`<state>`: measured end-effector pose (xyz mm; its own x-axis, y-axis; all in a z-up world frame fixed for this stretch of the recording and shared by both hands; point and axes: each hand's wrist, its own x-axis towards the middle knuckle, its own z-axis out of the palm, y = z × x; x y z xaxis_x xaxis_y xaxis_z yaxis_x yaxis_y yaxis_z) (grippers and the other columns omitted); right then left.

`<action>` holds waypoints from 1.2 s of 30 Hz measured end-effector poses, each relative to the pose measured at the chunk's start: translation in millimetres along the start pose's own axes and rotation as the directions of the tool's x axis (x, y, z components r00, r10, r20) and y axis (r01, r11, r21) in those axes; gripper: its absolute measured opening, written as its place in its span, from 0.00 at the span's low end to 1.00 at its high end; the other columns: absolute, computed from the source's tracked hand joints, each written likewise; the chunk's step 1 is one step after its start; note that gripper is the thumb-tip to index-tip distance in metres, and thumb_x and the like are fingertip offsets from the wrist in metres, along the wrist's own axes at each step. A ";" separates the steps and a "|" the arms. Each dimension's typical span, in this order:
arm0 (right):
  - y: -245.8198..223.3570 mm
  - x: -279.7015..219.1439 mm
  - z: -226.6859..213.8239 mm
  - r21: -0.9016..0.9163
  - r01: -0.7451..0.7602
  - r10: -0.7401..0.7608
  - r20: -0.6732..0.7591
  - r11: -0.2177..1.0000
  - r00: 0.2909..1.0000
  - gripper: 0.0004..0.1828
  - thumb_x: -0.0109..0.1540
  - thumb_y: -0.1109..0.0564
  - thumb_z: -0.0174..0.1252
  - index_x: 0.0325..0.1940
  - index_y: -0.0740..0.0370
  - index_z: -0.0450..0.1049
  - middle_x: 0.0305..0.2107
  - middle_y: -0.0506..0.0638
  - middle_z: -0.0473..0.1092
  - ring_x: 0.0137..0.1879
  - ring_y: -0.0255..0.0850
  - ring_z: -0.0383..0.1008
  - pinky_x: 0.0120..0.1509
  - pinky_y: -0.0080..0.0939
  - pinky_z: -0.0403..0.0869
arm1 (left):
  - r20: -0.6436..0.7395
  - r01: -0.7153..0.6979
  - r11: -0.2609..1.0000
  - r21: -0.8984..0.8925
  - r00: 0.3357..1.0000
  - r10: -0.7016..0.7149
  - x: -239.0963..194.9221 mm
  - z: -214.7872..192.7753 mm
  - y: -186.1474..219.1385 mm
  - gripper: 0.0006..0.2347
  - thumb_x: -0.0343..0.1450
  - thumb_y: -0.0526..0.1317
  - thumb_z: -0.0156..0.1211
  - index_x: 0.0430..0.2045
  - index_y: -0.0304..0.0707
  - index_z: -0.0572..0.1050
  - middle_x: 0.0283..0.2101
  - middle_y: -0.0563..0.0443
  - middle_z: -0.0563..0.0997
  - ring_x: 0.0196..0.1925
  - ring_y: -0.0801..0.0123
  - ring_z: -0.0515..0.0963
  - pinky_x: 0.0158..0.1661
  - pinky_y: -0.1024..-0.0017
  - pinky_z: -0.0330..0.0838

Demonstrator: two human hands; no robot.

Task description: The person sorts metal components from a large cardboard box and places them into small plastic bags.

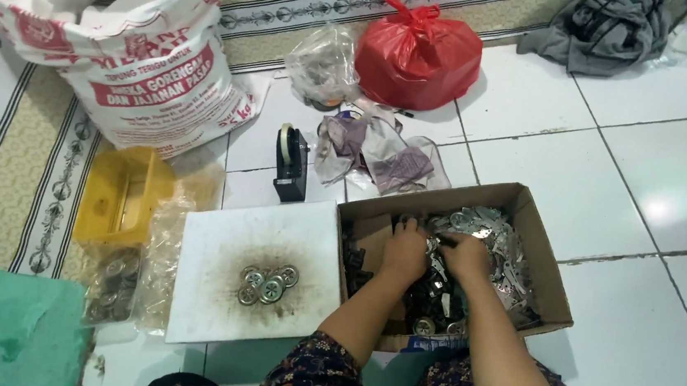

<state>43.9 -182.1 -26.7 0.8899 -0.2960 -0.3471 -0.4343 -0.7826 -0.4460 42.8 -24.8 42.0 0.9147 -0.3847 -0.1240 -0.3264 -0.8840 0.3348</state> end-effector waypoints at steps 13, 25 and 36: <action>-4.7 0.1 3.8 0.171 0.068 -0.063 -0.033 0.983 0.997 0.15 0.54 0.51 0.69 0.45 0.46 0.85 0.39 0.53 0.80 0.55 0.55 0.79 0.58 0.54 0.77 | -0.060 0.114 0.945 -0.306 0.988 -0.139 -8.0 -11.4 6.5 0.17 0.69 0.29 0.62 0.51 0.20 0.68 0.56 0.19 0.67 0.40 0.48 0.83 0.37 0.56 0.84; -3.0 -1.1 -26.6 0.393 0.077 -0.085 0.004 0.916 0.996 0.14 0.53 0.56 0.70 0.43 0.54 0.85 0.41 0.61 0.80 0.57 0.62 0.77 0.59 0.56 0.73 | 0.037 0.158 0.839 -0.521 0.986 -0.163 5.6 15.8 -20.3 0.14 0.71 0.41 0.66 0.49 0.43 0.76 0.50 0.40 0.74 0.53 0.51 0.81 0.50 0.58 0.79; 0.1 2.1 -37.7 0.826 0.007 0.047 -0.041 0.563 0.998 0.16 0.56 0.58 0.73 0.47 0.64 0.81 0.38 0.62 0.76 0.46 0.51 0.80 0.45 0.48 0.79 | 0.206 0.267 0.120 -0.956 0.905 -0.373 9.3 24.9 -16.3 0.15 0.68 0.33 0.67 0.48 0.28 0.77 0.45 0.36 0.81 0.45 0.58 0.83 0.39 0.67 0.83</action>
<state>51.0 -203.4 3.6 0.8735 -0.3545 -0.3336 -0.3535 0.0093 -0.9354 50.7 -20.6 12.2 0.9000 -0.0736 -0.4295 0.4333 0.0447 0.9002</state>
